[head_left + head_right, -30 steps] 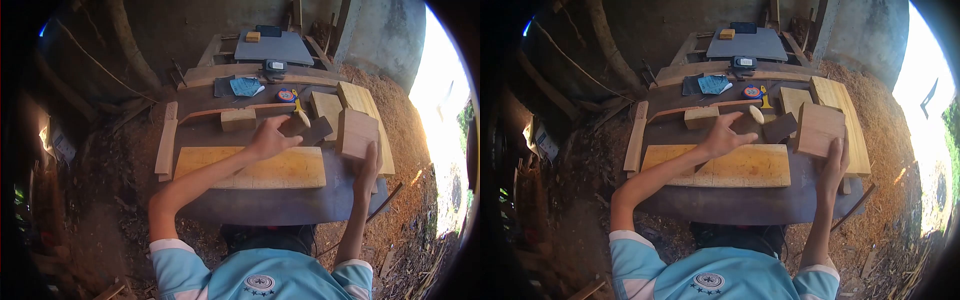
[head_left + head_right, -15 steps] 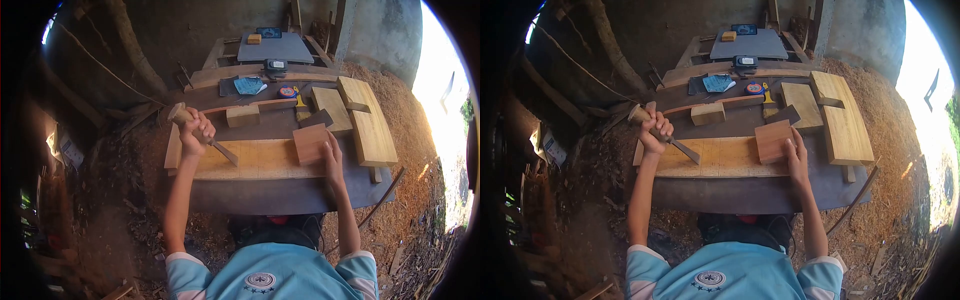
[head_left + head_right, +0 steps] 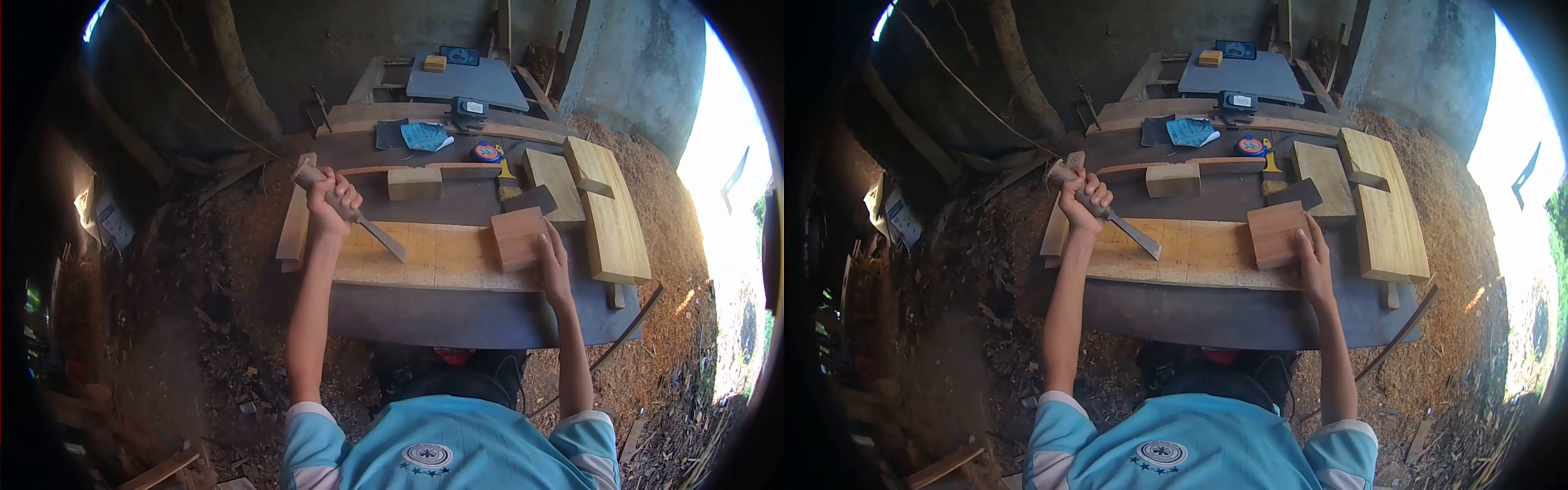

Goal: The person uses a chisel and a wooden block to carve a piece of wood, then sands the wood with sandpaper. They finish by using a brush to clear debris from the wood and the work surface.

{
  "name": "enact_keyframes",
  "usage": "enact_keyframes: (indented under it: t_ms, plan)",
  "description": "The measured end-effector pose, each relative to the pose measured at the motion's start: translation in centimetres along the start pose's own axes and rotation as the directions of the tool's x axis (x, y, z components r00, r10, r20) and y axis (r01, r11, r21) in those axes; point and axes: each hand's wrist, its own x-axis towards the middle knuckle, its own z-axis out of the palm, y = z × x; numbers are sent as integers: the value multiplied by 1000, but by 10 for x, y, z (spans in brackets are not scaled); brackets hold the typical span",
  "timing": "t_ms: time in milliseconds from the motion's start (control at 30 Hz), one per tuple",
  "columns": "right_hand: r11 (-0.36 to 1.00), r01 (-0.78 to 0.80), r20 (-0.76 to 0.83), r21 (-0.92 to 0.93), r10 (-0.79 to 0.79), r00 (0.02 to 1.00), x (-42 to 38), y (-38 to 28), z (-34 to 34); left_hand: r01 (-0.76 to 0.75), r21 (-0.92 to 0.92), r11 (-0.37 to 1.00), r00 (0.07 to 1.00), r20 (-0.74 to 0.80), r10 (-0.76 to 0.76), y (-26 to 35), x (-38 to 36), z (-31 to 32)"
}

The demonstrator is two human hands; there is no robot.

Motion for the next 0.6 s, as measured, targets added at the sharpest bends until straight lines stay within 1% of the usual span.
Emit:
enact_keyframes:
  t_ms: [100,200,267,367,467,567,600]
  plan:
    - [999,-50,-8,-19,50,999,-3,-8,1,1,37,999,1000,-12,0,3,-3,12]
    - [998,-52,-21,-38,51,998,-3,-6,1,-28,83,996,1000,16,26,4,-5,19]
    - [999,-25,-22,-44,24,999,-2,-5,1,-38,120,992,999,29,35,4,-7,22]
    - [999,-19,-20,-39,18,1000,-2,-5,3,-1,96,995,1000,27,-1,0,2,14]
    - [999,-18,-37,-39,16,999,-4,-8,3,9,131,991,998,68,-18,-4,11,20]
    - [999,-15,-37,-42,13,999,-3,-8,5,11,167,986,998,59,-21,-6,13,27]
    - [999,-14,-33,-44,13,999,-3,-6,4,11,94,996,1000,11,-12,-6,12,30]
